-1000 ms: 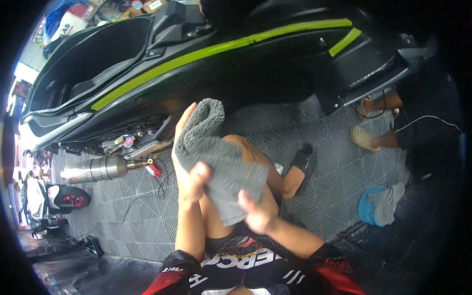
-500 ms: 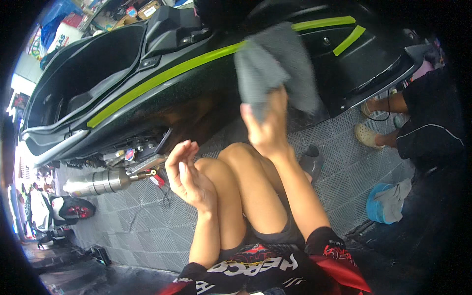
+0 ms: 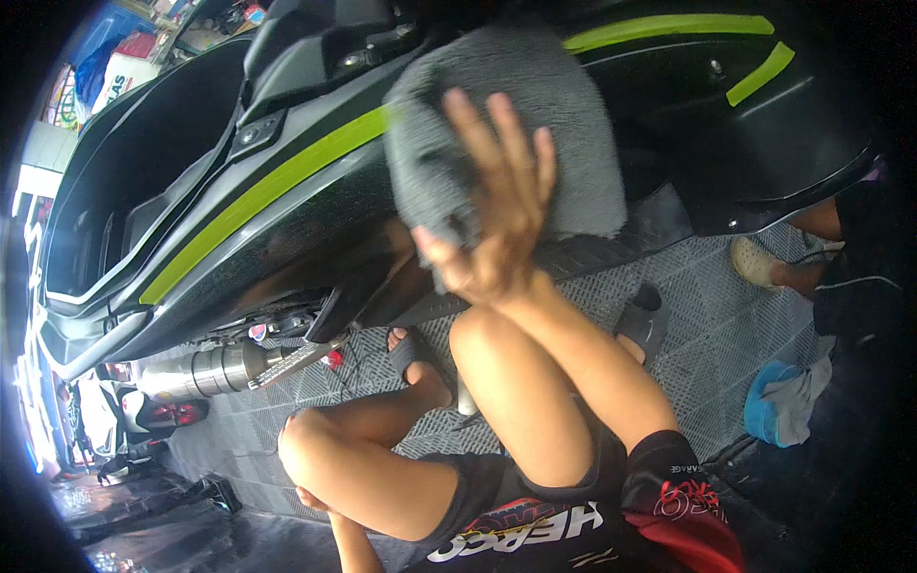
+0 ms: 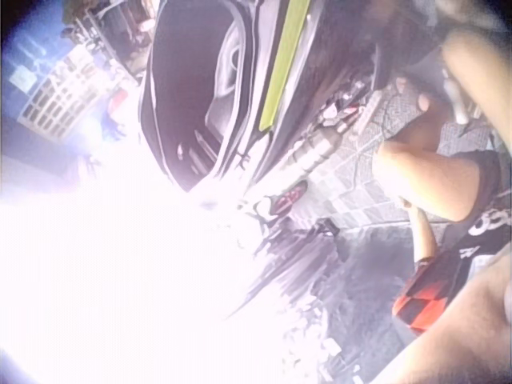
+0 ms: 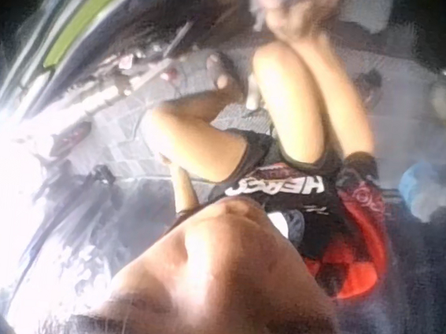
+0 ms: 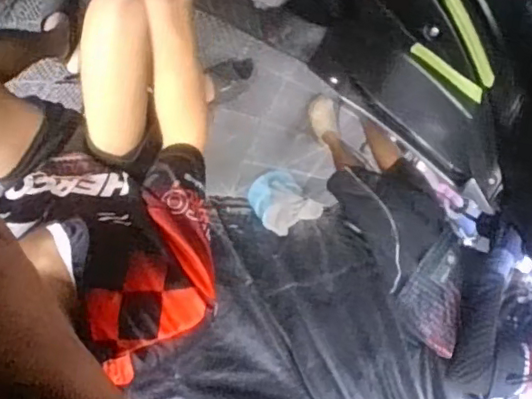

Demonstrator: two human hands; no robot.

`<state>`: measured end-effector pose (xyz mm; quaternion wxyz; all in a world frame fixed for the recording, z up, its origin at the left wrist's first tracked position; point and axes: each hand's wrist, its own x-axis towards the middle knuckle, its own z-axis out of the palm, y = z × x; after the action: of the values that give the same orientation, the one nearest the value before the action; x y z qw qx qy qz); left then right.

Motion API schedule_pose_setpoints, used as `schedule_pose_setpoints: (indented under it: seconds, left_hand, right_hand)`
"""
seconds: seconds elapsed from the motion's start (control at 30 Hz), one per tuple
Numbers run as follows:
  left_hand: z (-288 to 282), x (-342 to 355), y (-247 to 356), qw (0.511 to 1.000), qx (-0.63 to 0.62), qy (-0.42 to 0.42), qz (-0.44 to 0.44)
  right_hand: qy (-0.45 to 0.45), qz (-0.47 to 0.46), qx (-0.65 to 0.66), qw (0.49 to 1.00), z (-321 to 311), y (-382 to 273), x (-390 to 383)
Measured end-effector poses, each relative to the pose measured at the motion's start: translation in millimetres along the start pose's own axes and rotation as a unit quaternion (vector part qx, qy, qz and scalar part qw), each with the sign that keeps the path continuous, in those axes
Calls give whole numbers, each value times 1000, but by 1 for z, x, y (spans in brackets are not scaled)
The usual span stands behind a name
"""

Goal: The person uses a rotary polisher with a yellow pad to buff the black side fairing of a motorcycle. They move the tool across the surface and then wipe the area with a grey cloth.

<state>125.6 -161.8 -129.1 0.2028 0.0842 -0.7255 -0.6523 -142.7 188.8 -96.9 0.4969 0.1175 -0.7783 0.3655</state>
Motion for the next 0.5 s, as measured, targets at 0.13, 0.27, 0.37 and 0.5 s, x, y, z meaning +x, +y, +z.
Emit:
schedule_pose_setpoints:
  seconds: [0.13, 0.27, 0.37, 0.5]
  left_hand:
    - [-36, -32, 2, 990, -4, 106, -95]
    - [-48, -32, -4, 990, -6, 102, -99]
    - [-63, -32, -11, 994, -22, 68, -86]
    - [-37, -32, 12, 982, -6, 105, -156]
  right_hand:
    - [-58, -56, 57, 995, 22, -82, -1]
    - [-153, -165, 338, 914, 75, -164, -12]
    - [-213, -194, 416, 863, 96, -191, -5]
    - [-198, -247, 319, 893, 87, -169, -1]
